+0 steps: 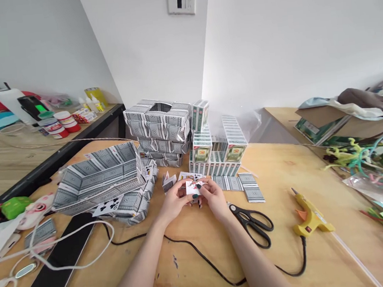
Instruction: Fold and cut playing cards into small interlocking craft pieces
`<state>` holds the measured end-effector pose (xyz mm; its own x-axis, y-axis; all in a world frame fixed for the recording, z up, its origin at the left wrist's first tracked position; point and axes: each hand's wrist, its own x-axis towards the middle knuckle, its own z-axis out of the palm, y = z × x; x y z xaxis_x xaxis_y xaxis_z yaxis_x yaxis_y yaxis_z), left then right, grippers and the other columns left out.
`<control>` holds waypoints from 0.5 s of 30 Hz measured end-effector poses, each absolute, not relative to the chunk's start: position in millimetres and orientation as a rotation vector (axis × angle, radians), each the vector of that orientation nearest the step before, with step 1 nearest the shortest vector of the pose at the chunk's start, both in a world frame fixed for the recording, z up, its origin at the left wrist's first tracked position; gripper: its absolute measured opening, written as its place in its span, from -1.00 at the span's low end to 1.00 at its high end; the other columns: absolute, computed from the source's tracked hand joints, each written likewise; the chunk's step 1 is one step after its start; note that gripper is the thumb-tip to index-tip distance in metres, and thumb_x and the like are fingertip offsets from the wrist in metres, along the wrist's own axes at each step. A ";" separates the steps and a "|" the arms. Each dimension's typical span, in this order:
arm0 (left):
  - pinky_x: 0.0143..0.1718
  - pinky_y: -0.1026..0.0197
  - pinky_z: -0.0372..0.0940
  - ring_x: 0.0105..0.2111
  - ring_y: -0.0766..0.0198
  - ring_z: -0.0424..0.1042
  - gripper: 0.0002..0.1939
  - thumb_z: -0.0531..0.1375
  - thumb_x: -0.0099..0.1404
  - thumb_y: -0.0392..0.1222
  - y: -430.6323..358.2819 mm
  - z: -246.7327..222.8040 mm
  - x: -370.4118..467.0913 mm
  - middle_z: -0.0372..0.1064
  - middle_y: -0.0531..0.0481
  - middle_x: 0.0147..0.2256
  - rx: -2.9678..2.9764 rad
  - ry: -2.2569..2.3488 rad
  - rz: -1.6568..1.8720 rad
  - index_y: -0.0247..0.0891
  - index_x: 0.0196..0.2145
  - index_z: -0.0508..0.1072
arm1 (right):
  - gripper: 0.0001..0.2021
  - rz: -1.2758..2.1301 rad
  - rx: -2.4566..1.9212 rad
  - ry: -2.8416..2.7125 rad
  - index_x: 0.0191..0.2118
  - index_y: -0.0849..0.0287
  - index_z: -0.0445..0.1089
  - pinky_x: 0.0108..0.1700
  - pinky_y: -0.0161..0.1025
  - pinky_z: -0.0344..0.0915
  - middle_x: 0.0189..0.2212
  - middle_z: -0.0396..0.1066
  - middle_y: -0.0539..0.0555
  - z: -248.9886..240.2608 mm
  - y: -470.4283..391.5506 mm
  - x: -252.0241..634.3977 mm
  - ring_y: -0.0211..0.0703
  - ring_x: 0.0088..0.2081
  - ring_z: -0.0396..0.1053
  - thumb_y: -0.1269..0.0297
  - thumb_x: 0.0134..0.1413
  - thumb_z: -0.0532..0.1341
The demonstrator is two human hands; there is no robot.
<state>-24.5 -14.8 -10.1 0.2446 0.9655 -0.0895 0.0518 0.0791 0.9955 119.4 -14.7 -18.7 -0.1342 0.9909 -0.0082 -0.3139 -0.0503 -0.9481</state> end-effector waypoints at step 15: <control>-0.35 0.20 0.32 -0.37 0.26 0.37 -0.59 0.20 0.00 -0.25 -10.5 -20.6 -34.9 0.41 -0.07 -0.24 1.301 1.108 0.987 -0.31 -0.13 0.36 | -0.80 1.635 -0.839 -1.093 -0.31 0.17 0.24 -0.49 -0.22 0.39 -0.53 0.37 -0.03 -16.4 -15.5 132.0 -0.24 -0.58 0.37 0.32 -0.15 0.20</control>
<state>-34.9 -10.5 -20.6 0.2127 0.9754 -0.0573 0.0554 0.0465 0.9974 132.0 -15.5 -16.4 -0.3009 0.9532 -0.0302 -0.3363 -0.1357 -0.9319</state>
